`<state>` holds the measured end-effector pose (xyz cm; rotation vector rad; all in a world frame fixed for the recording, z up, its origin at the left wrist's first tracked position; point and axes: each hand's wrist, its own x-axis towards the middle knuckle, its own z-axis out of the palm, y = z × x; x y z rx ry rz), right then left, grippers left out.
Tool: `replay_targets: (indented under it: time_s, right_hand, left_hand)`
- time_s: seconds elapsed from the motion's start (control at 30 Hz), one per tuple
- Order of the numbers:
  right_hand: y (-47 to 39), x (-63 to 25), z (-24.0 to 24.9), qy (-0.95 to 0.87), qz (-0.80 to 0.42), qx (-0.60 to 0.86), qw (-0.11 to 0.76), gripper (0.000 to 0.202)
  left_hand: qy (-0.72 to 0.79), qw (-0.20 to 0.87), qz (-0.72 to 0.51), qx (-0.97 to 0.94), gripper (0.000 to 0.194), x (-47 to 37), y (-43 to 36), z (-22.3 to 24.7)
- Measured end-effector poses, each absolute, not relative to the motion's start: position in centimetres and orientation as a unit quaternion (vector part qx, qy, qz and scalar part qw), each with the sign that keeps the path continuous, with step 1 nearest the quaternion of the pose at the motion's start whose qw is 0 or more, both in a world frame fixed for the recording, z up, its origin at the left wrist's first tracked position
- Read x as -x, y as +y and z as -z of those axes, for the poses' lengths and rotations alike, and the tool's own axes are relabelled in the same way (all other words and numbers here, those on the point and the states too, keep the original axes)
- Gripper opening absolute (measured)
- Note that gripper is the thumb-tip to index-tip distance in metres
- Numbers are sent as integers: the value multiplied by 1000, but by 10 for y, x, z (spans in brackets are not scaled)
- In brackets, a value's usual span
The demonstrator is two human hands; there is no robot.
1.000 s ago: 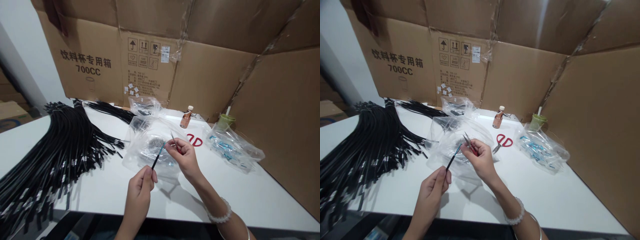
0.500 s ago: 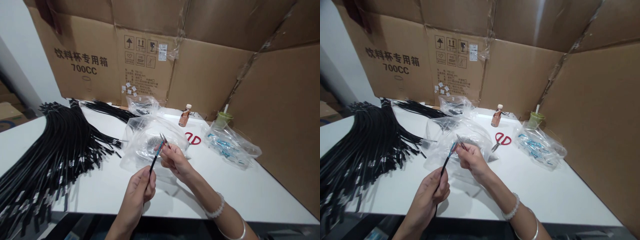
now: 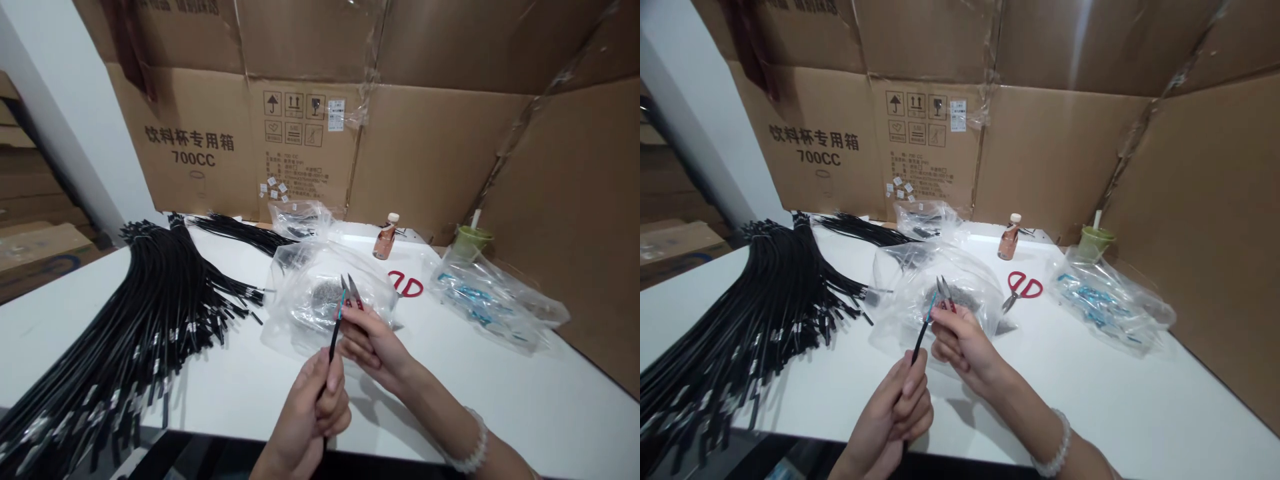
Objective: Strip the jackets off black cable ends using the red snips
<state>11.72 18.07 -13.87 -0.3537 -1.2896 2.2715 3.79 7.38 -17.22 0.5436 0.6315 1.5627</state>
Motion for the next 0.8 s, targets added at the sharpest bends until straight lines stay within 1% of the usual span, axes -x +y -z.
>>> replay_targets:
  time_s: [0.13, 0.23, 0.3, 0.33, 0.47, 0.53, 0.6, 0.67, 0.7, 0.8]
  right_hand:
    - [182, -116, 141, -487, -848, 127, 168, 49]
    - [182, -115, 143, -516, -835, 128, 145, 48]
    - [182, -114, 144, -538, -812, 139, 180, 47]
    - [182, -114, 144, -548, -793, 148, 220, 47]
    - [182, -119, 139, -568, -677, 184, 431, 39]
    - [182, -122, 136, -582, -624, 186, 487, 32]
    - [181, -125, 134, -623, -586, 176, 487, 26]
    - [181, -125, 133, -667, -563, 164, 459, 19]
    - [181, -125, 133, -682, -558, 161, 444, 19]
    - [183, -124, 133, -691, -563, 163, 423, 27]
  left_hand:
    - [419, 489, -677, -357, 49, -32, 67, 175]
    - [452, 459, -651, -402, 51, -28, 64, 175]
    - [464, 449, -649, -402, 52, -27, 64, 174]
    - [472, 442, -654, -392, 52, -28, 64, 173]
    - [514, 410, -670, -344, 54, -30, 65, 166]
    - [527, 399, -668, -344, 55, -31, 64, 163]
    - [532, 392, -664, -349, 54, -31, 64, 162]
    - [530, 393, -661, -357, 54, -30, 64, 164]
    - [526, 397, -659, -362, 54, -28, 65, 165]
    - [513, 415, -649, -378, 53, -24, 67, 171]
